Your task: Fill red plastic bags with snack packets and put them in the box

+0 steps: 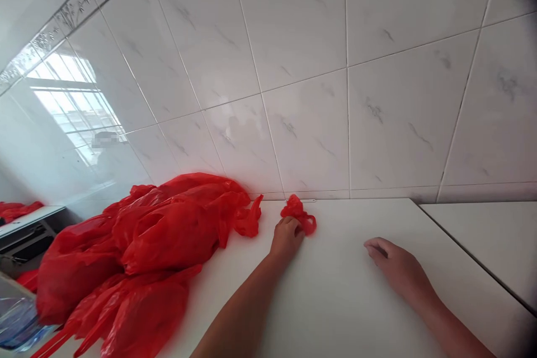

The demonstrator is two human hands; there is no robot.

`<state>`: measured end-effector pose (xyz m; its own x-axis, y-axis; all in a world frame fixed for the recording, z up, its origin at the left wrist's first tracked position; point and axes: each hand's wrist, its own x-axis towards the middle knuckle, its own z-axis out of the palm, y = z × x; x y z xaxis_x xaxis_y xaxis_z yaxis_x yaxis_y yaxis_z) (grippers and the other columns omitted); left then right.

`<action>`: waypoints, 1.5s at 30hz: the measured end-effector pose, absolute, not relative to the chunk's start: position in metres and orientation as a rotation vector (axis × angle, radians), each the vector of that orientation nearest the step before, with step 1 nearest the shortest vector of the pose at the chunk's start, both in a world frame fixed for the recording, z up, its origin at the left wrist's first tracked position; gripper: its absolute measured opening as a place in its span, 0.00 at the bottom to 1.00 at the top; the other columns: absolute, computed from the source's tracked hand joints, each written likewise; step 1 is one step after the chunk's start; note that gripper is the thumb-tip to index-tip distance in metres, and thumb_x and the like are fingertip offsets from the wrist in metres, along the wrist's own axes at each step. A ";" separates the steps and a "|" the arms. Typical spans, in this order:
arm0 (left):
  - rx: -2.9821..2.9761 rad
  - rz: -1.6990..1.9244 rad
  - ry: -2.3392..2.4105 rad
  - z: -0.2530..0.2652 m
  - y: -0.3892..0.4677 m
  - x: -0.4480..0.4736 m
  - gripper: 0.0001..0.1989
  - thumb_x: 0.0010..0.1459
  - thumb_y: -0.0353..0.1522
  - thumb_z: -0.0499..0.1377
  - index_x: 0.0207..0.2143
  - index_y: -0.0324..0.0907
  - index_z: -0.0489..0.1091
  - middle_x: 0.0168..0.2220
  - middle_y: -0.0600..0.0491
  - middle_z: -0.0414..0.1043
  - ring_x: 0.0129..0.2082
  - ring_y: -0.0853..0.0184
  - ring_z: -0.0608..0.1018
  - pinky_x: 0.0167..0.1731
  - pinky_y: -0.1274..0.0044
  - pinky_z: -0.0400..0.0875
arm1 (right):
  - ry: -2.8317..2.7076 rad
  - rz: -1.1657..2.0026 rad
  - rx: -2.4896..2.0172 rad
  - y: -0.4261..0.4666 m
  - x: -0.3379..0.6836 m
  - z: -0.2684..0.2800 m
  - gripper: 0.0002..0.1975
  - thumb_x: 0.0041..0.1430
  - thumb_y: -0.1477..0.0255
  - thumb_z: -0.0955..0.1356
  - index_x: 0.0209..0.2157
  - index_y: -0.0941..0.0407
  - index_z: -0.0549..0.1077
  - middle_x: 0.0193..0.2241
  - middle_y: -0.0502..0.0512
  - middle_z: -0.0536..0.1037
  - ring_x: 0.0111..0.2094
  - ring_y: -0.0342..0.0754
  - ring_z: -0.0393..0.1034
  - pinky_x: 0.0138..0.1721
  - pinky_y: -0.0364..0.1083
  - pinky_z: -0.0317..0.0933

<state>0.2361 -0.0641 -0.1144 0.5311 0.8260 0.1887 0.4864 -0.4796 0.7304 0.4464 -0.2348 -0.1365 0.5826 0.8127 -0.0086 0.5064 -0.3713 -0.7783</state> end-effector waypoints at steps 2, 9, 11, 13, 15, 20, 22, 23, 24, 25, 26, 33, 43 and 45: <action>2.039 0.767 1.003 -0.118 -0.079 0.234 0.03 0.49 0.30 0.59 0.29 0.43 0.66 0.36 0.50 0.70 0.43 0.58 0.70 0.44 0.67 0.63 | -1.097 0.461 -2.058 -0.234 0.439 -0.134 0.14 0.57 0.59 0.59 0.35 0.49 0.72 0.33 0.48 0.77 0.33 0.50 0.70 0.30 0.46 0.60; 1.512 0.745 0.664 -0.115 -0.115 0.216 0.17 0.54 0.43 0.59 0.41 0.42 0.64 0.34 0.52 0.71 0.32 0.67 0.73 0.32 0.75 0.66 | -0.992 0.632 -1.719 -0.233 0.387 -0.120 0.30 0.55 0.55 0.65 0.58 0.48 0.58 0.48 0.53 0.72 0.39 0.49 0.71 0.39 0.47 0.65; 1.388 0.698 0.580 -0.115 -0.120 0.212 0.17 0.53 0.44 0.61 0.36 0.40 0.65 0.33 0.51 0.71 0.30 0.67 0.74 0.32 0.75 0.67 | -0.987 0.768 -1.562 -0.233 0.373 -0.115 0.38 0.53 0.57 0.68 0.62 0.47 0.50 0.53 0.54 0.69 0.44 0.49 0.70 0.43 0.48 0.65; 1.278 0.670 0.528 -0.116 -0.122 0.209 0.16 0.49 0.41 0.64 0.31 0.39 0.66 0.29 0.52 0.71 0.28 0.67 0.74 0.30 0.75 0.68 | -1.006 0.851 -1.429 -0.233 0.364 -0.112 0.36 0.52 0.60 0.70 0.61 0.47 0.54 0.53 0.53 0.69 0.48 0.50 0.68 0.46 0.48 0.65; 1.172 0.687 0.500 -0.118 -0.121 0.209 0.14 0.48 0.38 0.66 0.29 0.39 0.66 0.28 0.53 0.71 0.27 0.68 0.73 0.29 0.76 0.67 | -1.011 0.869 -1.384 -0.232 0.361 -0.112 0.26 0.53 0.62 0.70 0.54 0.49 0.64 0.48 0.52 0.73 0.48 0.51 0.68 0.47 0.48 0.64; 0.900 0.896 0.485 -0.120 -0.106 0.206 0.08 0.51 0.33 0.63 0.34 0.42 0.69 0.29 0.56 0.71 0.27 0.73 0.73 0.29 0.80 0.68 | -0.785 0.810 -1.433 -0.231 0.376 -0.121 0.11 0.54 0.63 0.68 0.36 0.54 0.70 0.28 0.48 0.72 0.30 0.45 0.65 0.29 0.43 0.61; 0.818 0.965 0.479 -0.120 -0.098 0.203 0.08 0.51 0.32 0.63 0.36 0.43 0.69 0.31 0.56 0.72 0.28 0.73 0.74 0.31 0.81 0.69 | -0.710 0.775 -1.429 -0.231 0.386 -0.124 0.09 0.53 0.64 0.68 0.33 0.54 0.69 0.22 0.46 0.68 0.25 0.42 0.59 0.25 0.41 0.56; 0.785 0.991 0.477 -0.120 -0.094 0.201 0.09 0.52 0.32 0.63 0.37 0.43 0.69 0.32 0.56 0.73 0.29 0.73 0.74 0.32 0.81 0.70 | -0.669 0.755 -1.424 -0.231 0.391 -0.126 0.08 0.53 0.65 0.68 0.32 0.55 0.70 0.21 0.46 0.67 0.23 0.42 0.58 0.24 0.41 0.54; 0.756 1.016 0.475 -0.120 -0.090 0.199 0.09 0.53 0.32 0.62 0.38 0.44 0.69 0.33 0.56 0.73 0.30 0.73 0.75 0.32 0.81 0.70 | -0.621 0.734 -1.417 -0.231 0.397 -0.127 0.08 0.51 0.67 0.69 0.33 0.55 0.70 0.21 0.46 0.67 0.23 0.41 0.58 0.23 0.41 0.53; 0.731 1.042 0.475 -0.121 -0.086 0.196 0.09 0.53 0.32 0.62 0.38 0.44 0.69 0.34 0.56 0.73 0.30 0.74 0.75 0.32 0.81 0.70 | -0.569 0.713 -1.409 -0.232 0.403 -0.129 0.09 0.50 0.69 0.69 0.34 0.55 0.71 0.22 0.46 0.68 0.23 0.41 0.58 0.23 0.40 0.53; 0.710 1.068 0.475 -0.122 -0.082 0.194 0.09 0.54 0.32 0.62 0.38 0.44 0.69 0.34 0.56 0.73 0.30 0.74 0.75 0.32 0.81 0.70 | -0.521 0.695 -1.400 -0.232 0.409 -0.130 0.11 0.47 0.71 0.70 0.36 0.54 0.72 0.24 0.47 0.70 0.23 0.41 0.59 0.22 0.40 0.53; 0.651 1.123 0.453 -0.127 -0.069 0.185 0.08 0.52 0.30 0.63 0.34 0.43 0.67 0.31 0.58 0.72 0.29 0.76 0.75 0.33 0.83 0.70 | -0.391 0.753 -1.311 -0.241 0.445 -0.128 0.19 0.45 0.69 0.71 0.41 0.52 0.70 0.33 0.49 0.74 0.29 0.42 0.66 0.22 0.39 0.58; 0.724 0.972 0.412 -0.118 -0.083 0.191 0.08 0.51 0.26 0.61 0.37 0.40 0.70 0.35 0.52 0.74 0.32 0.69 0.76 0.31 0.79 0.71 | -0.529 1.162 -1.198 -0.251 0.428 -0.108 0.19 0.51 0.63 0.73 0.44 0.54 0.74 0.44 0.55 0.76 0.46 0.52 0.69 0.40 0.45 0.67; 0.720 0.975 0.422 -0.119 -0.082 0.190 0.09 0.51 0.26 0.60 0.37 0.40 0.70 0.36 0.52 0.74 0.33 0.68 0.77 0.32 0.79 0.71 | -0.508 1.247 -1.180 -0.251 0.429 -0.108 0.23 0.54 0.55 0.70 0.46 0.54 0.73 0.47 0.57 0.75 0.48 0.54 0.69 0.40 0.46 0.68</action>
